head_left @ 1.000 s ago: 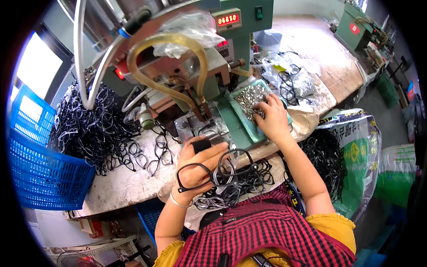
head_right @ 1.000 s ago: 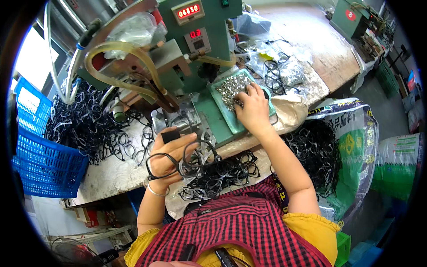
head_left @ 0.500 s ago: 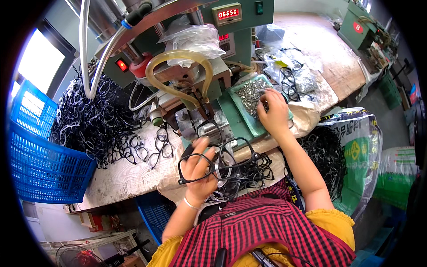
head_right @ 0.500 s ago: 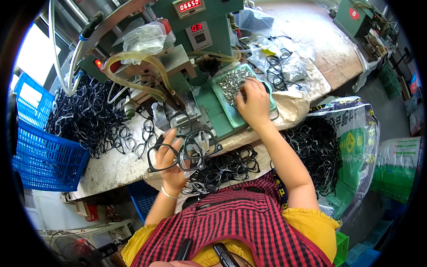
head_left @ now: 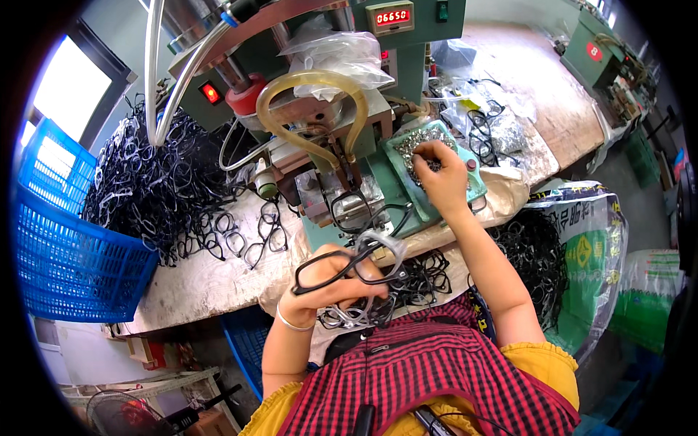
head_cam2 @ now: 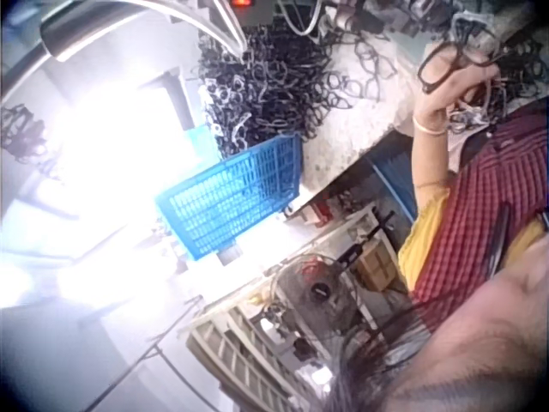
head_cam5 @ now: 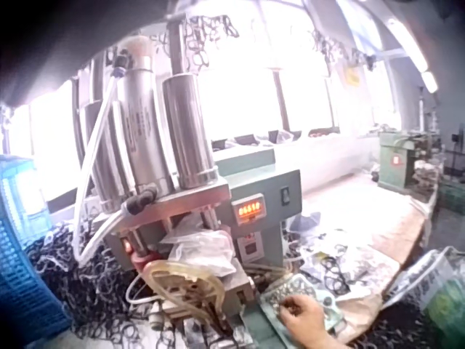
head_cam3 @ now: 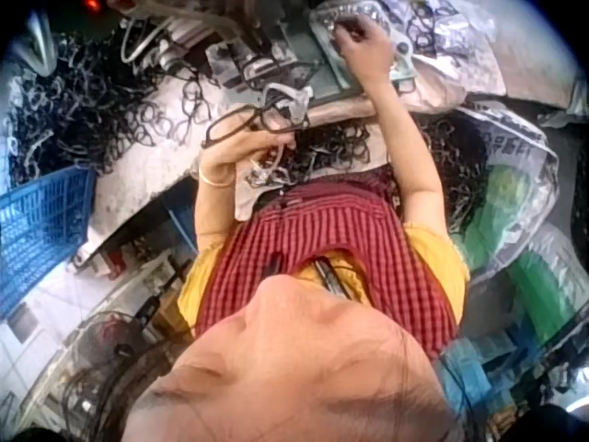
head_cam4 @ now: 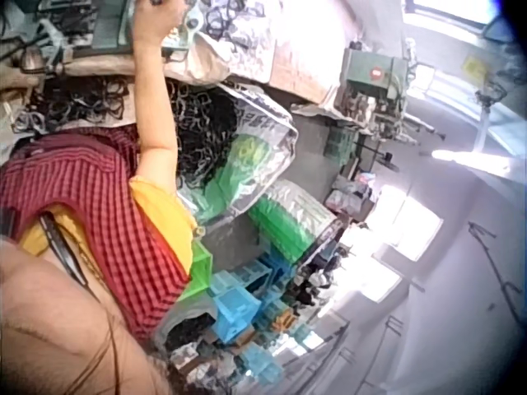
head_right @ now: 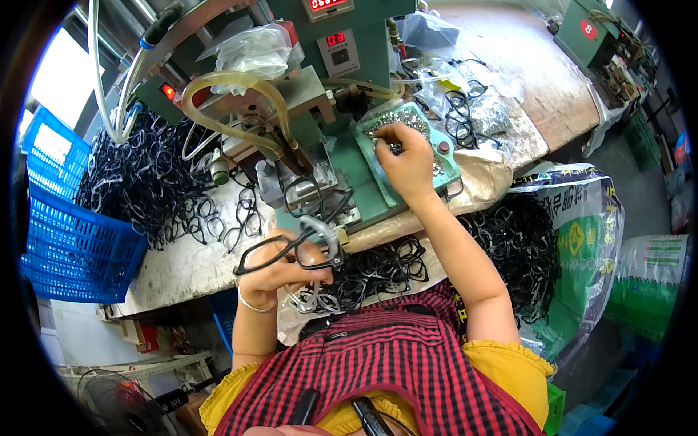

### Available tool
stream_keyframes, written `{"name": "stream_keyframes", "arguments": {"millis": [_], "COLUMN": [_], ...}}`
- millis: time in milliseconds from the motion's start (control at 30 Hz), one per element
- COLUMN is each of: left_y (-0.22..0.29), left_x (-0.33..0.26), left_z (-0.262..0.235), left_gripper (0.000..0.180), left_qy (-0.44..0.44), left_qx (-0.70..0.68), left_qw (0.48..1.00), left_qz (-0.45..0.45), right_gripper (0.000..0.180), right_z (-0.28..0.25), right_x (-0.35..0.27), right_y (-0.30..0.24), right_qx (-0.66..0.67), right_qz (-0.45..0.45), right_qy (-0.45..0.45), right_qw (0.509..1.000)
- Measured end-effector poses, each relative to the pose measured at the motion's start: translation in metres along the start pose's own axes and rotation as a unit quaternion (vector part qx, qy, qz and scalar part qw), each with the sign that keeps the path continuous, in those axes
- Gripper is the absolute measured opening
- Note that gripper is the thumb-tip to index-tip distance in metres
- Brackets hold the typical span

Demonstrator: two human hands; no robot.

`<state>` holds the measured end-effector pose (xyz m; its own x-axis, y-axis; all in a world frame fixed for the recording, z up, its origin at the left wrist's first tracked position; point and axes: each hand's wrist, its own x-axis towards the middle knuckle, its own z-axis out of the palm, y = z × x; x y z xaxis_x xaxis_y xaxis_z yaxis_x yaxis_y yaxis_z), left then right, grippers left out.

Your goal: The person repeatedly picks up eyeglass frames from a pile, places them into a machine, and presses a lever to attach small metal components. The person then removes the glasses and places them on the table. The process is repeated for multiple frames.

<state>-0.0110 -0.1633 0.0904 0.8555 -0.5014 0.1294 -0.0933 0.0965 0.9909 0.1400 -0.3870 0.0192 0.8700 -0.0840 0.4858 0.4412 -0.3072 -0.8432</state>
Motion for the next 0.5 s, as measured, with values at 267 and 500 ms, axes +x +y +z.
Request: {"name": "stream_keyframes", "arguments": {"millis": [267, 500], "left_y": [-0.032, -0.036], "left_x": [0.010, 0.031], "left_z": [0.031, 0.023], "left_gripper": [0.037, 0.028], "left_qy": [-0.027, -0.227], "left_qx": [-0.272, -0.282], "left_qw": [0.957, 0.932], "left_qz": [-0.097, 0.007], "right_gripper": [0.015, 0.015], "right_z": [-0.031, -0.038], "right_x": [-0.022, -0.019], "right_y": [0.016, -0.062], "right_qx": [-0.067, 0.088], "right_qz": [0.010, 0.041], "right_qy": [0.030, -0.132], "right_qw": [0.997, 0.986]}}
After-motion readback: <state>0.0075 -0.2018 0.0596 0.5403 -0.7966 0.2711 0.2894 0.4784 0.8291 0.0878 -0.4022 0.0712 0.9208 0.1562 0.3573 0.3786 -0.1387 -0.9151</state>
